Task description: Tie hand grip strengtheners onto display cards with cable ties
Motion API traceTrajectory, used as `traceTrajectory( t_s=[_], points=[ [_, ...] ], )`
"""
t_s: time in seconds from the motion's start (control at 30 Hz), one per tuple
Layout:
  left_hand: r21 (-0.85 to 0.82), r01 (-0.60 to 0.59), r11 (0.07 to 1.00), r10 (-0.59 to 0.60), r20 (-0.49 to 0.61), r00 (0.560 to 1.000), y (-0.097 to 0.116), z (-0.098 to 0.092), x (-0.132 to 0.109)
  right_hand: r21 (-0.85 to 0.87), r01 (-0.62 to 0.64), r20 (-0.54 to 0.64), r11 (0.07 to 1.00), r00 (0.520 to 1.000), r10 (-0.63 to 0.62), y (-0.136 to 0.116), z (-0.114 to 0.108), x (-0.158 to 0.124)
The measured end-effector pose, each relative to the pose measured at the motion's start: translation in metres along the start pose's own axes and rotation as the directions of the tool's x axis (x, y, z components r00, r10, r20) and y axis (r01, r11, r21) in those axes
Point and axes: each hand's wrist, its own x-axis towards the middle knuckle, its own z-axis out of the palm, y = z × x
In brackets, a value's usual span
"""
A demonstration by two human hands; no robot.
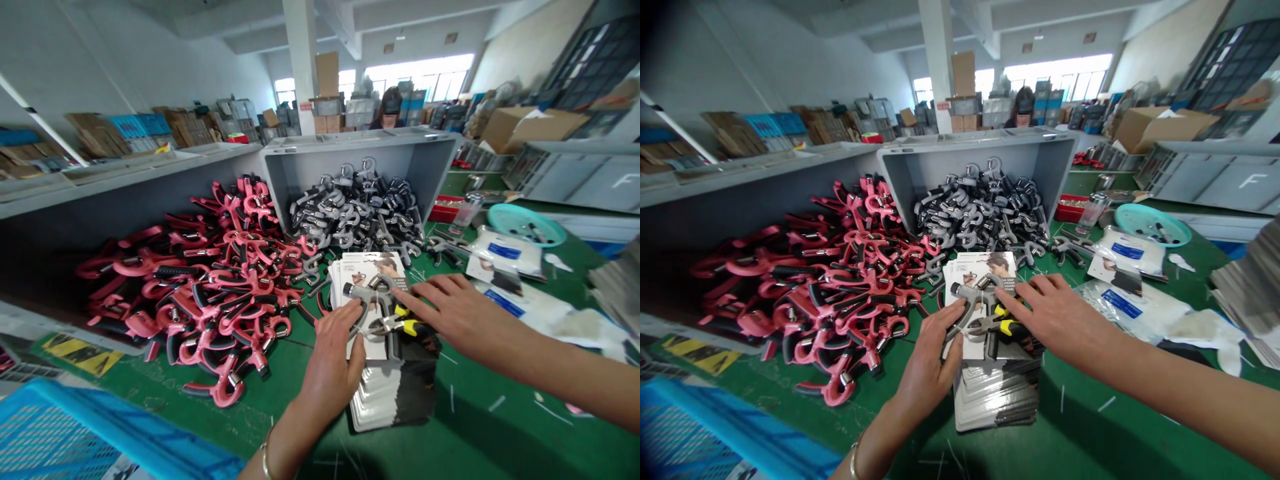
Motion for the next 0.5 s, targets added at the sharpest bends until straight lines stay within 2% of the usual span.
traceTrajectory(
  t_s=[0.13,0.3,0.4,0.5],
  points=[
    [-0.003,0.009,1.000,-0.009,-0.001,1.000,0.001,-0.001,0.000,0.043,0.032,0.016,0.999,0.999,-0.033,-0.002,-0.003,0.004],
    [0.006,-0.005,1.000,0.004,0.005,1.000,0.001,-0.002,-0.001,0.159,0.100,0.035,0.982,0.994,-0.107,0.000,0.005,0.003],
    [0.014,0.012,1.000,-0.012,-0.002,1.000,0.001,0.001,0.000,0.242,0.051,-0.044,0.969,0.998,-0.042,-0.006,0.010,-0.003],
    [0.003,0.035,0.999,-0.035,-0.012,0.999,0.001,0.002,0.002,0.379,-0.061,-0.154,0.924,0.980,0.128,-0.018,0.017,-0.015]
  ],
)
